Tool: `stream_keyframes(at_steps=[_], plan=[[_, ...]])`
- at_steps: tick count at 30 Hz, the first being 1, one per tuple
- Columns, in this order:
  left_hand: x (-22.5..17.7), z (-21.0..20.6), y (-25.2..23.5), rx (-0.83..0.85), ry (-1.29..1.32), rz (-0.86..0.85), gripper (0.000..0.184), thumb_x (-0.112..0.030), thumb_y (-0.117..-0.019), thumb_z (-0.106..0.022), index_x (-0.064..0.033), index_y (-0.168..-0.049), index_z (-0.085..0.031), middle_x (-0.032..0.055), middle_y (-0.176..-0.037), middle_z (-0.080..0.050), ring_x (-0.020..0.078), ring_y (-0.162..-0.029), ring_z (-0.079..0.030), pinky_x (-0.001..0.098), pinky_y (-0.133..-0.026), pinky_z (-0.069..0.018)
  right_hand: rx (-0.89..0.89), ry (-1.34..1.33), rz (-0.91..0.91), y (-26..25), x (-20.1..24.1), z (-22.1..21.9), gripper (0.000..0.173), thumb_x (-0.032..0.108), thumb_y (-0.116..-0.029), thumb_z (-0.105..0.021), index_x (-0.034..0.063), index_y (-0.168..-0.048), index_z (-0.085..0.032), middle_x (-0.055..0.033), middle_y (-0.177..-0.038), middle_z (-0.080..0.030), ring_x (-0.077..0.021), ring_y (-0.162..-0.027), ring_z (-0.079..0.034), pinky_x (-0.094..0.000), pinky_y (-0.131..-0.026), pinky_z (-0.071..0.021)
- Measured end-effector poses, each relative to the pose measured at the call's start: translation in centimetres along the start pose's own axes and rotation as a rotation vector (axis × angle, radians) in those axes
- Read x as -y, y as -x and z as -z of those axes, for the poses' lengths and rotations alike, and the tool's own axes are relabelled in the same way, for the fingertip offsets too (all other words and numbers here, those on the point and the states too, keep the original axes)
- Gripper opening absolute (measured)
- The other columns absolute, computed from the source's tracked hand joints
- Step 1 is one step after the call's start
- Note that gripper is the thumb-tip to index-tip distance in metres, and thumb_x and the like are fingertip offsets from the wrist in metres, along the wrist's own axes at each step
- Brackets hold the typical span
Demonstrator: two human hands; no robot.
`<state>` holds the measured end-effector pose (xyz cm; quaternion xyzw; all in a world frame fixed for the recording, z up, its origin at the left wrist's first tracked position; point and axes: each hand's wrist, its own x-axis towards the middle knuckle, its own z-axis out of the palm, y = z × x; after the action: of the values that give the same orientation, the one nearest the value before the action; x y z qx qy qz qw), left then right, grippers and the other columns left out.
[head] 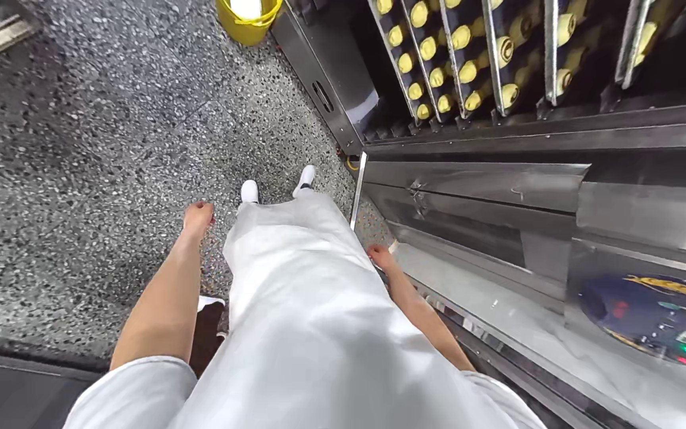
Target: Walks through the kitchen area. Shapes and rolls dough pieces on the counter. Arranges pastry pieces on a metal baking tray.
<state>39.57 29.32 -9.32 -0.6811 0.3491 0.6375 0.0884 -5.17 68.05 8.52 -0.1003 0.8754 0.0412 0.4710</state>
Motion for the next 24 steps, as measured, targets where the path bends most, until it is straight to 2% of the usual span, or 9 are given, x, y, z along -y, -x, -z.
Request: stream_keyframes(at_steps=[2,5,7,10,12,18,21,24], plan=[[-1.3,0.0,-0.4,0.007,-0.006,-0.015,0.051,-0.036,-0.1046,-0.050,-0.0019,-0.142,-0.052,0.0225,-0.122,-0.064,0.0286,-0.097,-0.067,0.0480,-0.089,-0.0555,-0.009,0.013,-0.039,0.9,-1.0,0.0,0.039,0.037,-0.1022,-0.057,0.0068,-0.124,-0.069,-0.0158,-0.115,-0.072,-0.0265,-0.106,-0.069,-0.0506,-0.098,-0.0540],[-2.3,-0.2,-1.0,0.012,-0.021,-0.030,0.050,-0.038,-0.1040,-0.050,-0.0019,-0.139,-0.053,0.0187,-0.113,-0.065,0.0233,-0.086,-0.066,0.0438,-0.082,-0.0559,-0.039,0.001,-0.056,1.2,-1.6,0.3,0.037,0.036,-0.1020,-0.056,0.0088,-0.122,-0.070,-0.0143,-0.112,-0.073,-0.0260,-0.104,-0.069,-0.0507,-0.096,-0.0541],[-2.2,-0.2,-1.3,0.010,-0.019,-0.035,0.049,-0.038,-0.1037,-0.050,-0.0020,-0.137,-0.054,0.0171,-0.109,-0.065,0.0212,-0.082,-0.065,0.0421,-0.078,-0.0562,-0.065,0.007,-0.052,1.2,-1.3,0.9,0.037,0.036,-0.1024,-0.055,0.0082,-0.122,-0.071,-0.0159,-0.113,-0.072,-0.0284,-0.107,-0.069,-0.0534,-0.098,-0.0525],[-1.5,-0.2,-1.4,0.005,0.030,-0.029,0.051,-0.039,-0.1042,-0.051,-0.0014,-0.139,-0.053,0.0189,-0.113,-0.065,0.0237,-0.088,-0.067,0.0439,-0.082,-0.0567,-0.085,0.020,-0.025,0.6,-0.4,2.1,0.041,0.038,-0.1026,-0.054,0.0078,-0.125,-0.069,-0.0182,-0.121,-0.071,-0.0318,-0.115,-0.067,-0.0571,-0.101,-0.0508],[-1.1,-0.4,-1.1,-0.005,0.075,-0.001,0.052,-0.040,-0.1047,-0.051,-0.0017,-0.140,-0.053,0.0200,-0.117,-0.065,0.0251,-0.093,-0.067,0.0447,-0.085,-0.0565,-0.101,0.012,-0.018,0.5,1.1,3.1,0.040,0.037,-0.1025,-0.054,0.0074,-0.125,-0.069,-0.0187,-0.119,-0.071,-0.0320,-0.113,-0.067,-0.0570,-0.100,-0.0514],[0.9,-1.9,-1.2,-0.006,0.114,0.082,0.049,-0.039,-0.1060,-0.048,-0.0033,-0.139,-0.052,0.0165,-0.111,-0.064,0.0204,-0.083,-0.064,0.0403,-0.077,-0.0553,-0.104,-0.023,0.007,-1.0,3.0,5.2,0.035,0.035,-0.1028,-0.054,0.0088,-0.121,-0.070,-0.0118,-0.106,-0.073,-0.0224,-0.098,-0.070,-0.0479,-0.091,-0.0553],[0.6,-2.9,-0.7,-0.008,0.114,0.106,0.050,-0.038,-0.1059,-0.049,-0.0033,-0.142,-0.050,0.0188,-0.115,-0.064,0.0222,-0.086,-0.066,0.0412,-0.079,-0.0562,-0.083,-0.067,0.012,-2.2,2.9,5.3,0.036,0.035,-0.1019,-0.057,0.0075,-0.121,-0.069,-0.0125,-0.107,-0.073,-0.0221,-0.097,-0.070,-0.0461,-0.091,-0.0562],[-0.9,-3.6,-0.3,-0.022,0.113,0.117,0.047,-0.036,-0.1053,-0.050,-0.0036,-0.139,-0.052,0.0153,-0.106,-0.064,0.0189,-0.079,-0.064,0.0380,-0.074,-0.0560,-0.042,-0.059,0.012,-3.9,2.7,5.1,0.038,0.037,-0.1022,-0.057,0.0076,-0.123,-0.069,-0.0144,-0.112,-0.072,-0.0251,-0.103,-0.070,-0.0495,-0.095,-0.0547]])
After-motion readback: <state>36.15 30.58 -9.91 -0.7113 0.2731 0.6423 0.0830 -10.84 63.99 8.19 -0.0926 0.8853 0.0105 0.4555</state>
